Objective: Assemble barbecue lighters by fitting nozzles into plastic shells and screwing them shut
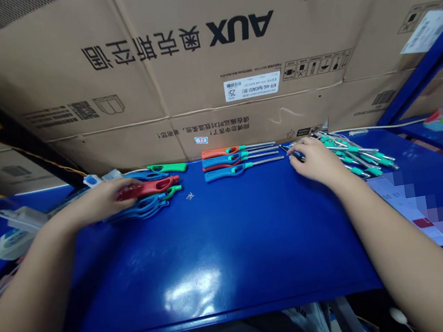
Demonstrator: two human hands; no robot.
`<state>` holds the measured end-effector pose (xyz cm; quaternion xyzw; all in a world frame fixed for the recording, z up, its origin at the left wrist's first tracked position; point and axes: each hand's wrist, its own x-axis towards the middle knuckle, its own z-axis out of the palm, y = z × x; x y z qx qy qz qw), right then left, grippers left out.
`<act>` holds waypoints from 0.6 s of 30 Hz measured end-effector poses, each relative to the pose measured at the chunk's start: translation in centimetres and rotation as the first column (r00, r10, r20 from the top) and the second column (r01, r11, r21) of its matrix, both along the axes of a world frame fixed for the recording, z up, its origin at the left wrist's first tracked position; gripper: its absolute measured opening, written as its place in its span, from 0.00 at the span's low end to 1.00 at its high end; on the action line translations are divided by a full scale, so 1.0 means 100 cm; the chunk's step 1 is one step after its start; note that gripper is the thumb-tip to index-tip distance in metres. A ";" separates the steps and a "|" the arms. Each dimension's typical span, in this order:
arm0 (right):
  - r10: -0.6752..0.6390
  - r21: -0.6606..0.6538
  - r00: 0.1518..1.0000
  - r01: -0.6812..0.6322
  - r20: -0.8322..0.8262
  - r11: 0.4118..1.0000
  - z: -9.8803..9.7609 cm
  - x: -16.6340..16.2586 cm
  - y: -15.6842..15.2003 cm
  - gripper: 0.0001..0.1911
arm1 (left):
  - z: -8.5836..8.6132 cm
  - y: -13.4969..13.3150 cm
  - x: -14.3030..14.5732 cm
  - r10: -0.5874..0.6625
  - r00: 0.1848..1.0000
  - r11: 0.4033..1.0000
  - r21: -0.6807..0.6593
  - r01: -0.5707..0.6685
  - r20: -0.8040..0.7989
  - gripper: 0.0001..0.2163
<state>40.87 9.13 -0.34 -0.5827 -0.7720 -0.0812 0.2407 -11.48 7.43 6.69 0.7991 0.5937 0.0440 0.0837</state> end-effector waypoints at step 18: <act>0.626 -0.028 0.759 -0.640 -0.181 0.768 0.029 -0.118 -0.075 0.13 | -0.020 -0.047 0.093 -0.415 0.833 0.910 0.162 0.382 0.365 0.15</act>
